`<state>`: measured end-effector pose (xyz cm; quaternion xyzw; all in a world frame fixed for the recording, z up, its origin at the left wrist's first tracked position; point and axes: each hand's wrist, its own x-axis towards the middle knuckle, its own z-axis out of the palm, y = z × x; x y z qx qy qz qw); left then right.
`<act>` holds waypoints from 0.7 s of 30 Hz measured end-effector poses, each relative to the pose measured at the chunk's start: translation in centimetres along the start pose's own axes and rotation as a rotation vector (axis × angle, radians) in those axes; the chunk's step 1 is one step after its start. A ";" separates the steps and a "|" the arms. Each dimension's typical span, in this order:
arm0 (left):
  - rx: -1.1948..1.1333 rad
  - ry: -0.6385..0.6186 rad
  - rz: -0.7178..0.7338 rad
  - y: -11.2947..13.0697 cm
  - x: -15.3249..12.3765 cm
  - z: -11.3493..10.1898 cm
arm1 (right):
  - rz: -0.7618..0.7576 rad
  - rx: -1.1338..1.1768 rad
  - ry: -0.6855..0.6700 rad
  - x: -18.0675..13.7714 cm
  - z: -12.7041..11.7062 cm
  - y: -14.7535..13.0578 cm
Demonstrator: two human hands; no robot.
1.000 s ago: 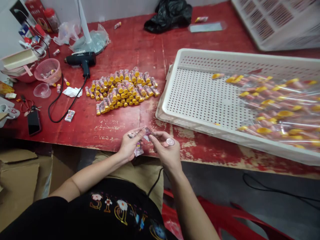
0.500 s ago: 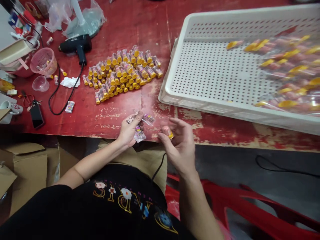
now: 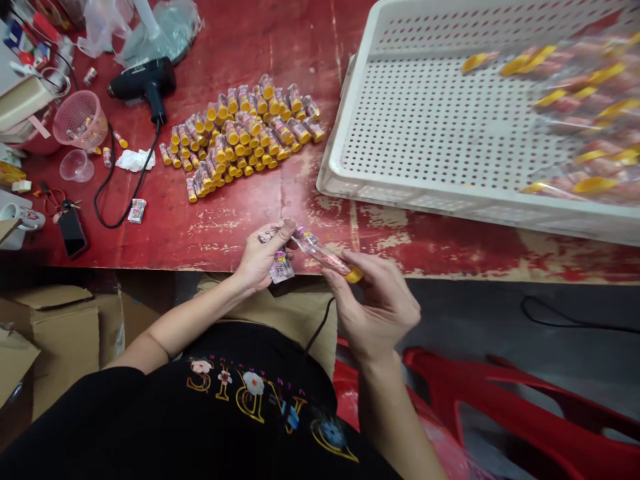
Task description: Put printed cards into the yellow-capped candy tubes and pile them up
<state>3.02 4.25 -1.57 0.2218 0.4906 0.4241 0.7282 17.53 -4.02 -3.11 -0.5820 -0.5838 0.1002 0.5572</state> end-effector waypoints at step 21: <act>-0.005 -0.127 -0.132 -0.2 0.2 -0.6 | 0.132 0.136 -0.031 -0.3 -2.5 -0.8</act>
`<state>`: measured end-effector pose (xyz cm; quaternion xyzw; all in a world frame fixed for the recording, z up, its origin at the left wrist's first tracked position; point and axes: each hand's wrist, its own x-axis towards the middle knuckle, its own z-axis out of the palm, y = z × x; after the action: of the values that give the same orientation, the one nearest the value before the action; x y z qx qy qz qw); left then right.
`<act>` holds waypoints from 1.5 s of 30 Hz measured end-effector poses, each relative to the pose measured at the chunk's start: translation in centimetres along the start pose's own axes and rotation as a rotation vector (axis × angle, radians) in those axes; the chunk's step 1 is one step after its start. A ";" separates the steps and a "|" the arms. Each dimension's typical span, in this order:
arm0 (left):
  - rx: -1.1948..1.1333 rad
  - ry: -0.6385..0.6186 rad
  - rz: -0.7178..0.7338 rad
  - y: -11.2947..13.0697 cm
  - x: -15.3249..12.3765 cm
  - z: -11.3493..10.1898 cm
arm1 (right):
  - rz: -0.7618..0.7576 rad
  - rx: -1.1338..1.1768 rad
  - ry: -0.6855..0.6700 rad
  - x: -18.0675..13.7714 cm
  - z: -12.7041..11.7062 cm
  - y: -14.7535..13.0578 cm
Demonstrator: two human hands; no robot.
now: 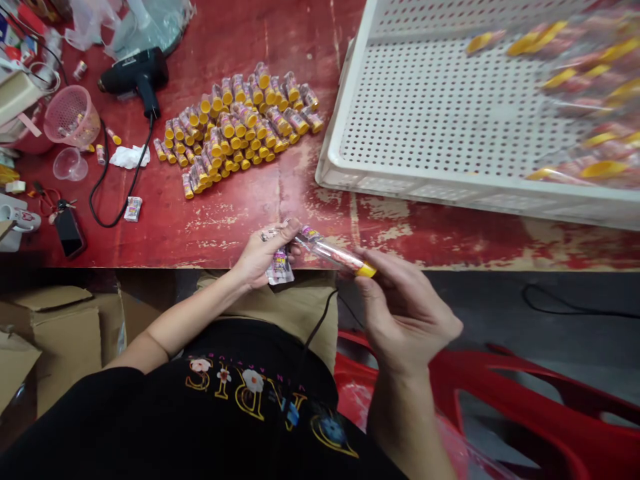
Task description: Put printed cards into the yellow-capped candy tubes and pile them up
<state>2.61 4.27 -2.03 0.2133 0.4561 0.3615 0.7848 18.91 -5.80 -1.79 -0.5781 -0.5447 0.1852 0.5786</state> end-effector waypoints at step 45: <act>-0.371 0.240 0.120 3.2 1.5 -3.8 | 0.053 0.014 -0.239 18.4 16.8 8.4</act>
<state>-1.40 7.46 -2.61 0.0474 0.4584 0.5082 0.7276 14.42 19.78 -5.87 -0.5622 -0.5931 0.2719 0.5082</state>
